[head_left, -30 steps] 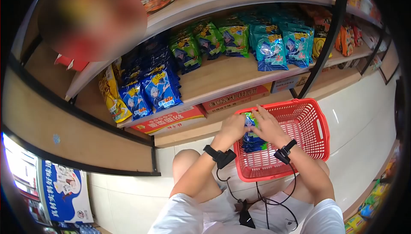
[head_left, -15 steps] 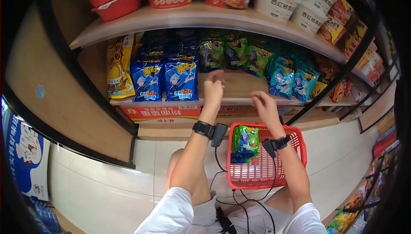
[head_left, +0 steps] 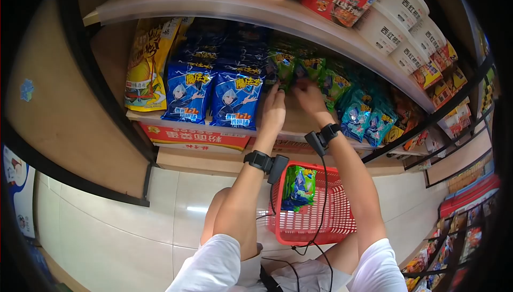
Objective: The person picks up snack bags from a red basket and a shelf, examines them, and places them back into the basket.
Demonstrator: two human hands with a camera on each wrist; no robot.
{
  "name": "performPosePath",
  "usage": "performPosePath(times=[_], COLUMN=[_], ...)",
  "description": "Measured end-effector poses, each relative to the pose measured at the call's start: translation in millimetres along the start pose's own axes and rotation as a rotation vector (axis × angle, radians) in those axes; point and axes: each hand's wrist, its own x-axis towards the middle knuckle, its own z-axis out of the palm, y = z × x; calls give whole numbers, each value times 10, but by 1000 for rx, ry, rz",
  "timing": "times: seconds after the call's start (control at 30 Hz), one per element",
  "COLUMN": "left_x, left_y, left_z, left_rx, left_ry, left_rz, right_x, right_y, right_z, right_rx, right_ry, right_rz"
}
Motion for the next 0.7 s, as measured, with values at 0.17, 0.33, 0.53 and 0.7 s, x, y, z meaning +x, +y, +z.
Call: performPosePath(times=[0.17, 0.33, 0.53, 0.7], left_x=[74, 358, 319, 192], left_y=[-96, -552, -410, -214], left_z=[97, 131, 105, 116], left_rx=[-83, -191, -92, -119], left_ry=[-12, -67, -64, -36], left_rz=[-120, -121, -183, -33], right_x=[169, 304, 318, 183], right_y=[167, 401, 411, 480], right_z=[193, 342, 401, 270], right_rx=[36, 19, 54, -39], right_ry=[-39, -95, -102, 30], right_rz=[-78, -131, 1, -39])
